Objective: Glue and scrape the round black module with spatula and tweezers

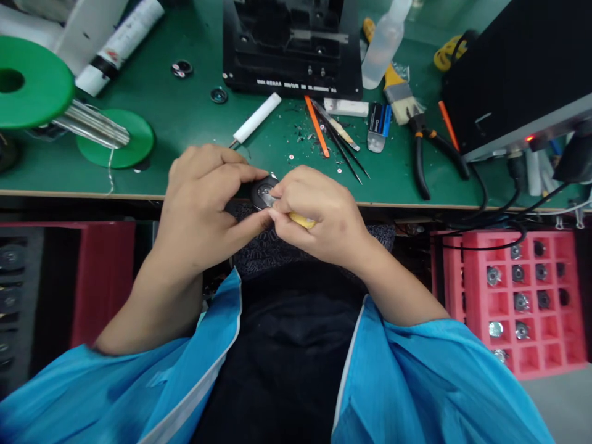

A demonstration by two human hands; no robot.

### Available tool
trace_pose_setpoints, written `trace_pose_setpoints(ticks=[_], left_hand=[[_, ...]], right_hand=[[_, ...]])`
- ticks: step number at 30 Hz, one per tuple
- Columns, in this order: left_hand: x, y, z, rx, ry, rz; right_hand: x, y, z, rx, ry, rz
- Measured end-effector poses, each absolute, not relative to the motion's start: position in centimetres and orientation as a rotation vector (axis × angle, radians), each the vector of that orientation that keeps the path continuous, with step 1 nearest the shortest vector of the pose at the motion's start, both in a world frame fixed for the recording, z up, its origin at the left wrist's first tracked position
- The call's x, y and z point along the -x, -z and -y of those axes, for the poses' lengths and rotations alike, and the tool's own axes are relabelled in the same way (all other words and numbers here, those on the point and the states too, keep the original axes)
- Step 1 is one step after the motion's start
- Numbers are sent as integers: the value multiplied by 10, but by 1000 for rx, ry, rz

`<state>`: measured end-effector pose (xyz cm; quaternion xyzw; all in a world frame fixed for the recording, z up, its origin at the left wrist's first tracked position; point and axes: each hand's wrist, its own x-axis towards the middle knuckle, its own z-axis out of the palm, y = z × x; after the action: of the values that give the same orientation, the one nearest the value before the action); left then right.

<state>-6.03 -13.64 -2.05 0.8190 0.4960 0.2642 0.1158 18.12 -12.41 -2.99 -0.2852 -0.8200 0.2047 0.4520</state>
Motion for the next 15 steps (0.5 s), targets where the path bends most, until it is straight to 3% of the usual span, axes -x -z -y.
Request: trace_pose_setpoints(ticks=[15], left_hand=[[61,22,137,-2437,-782,-1457]], right_hand=[[-180,29,121,683,-538,2021]])
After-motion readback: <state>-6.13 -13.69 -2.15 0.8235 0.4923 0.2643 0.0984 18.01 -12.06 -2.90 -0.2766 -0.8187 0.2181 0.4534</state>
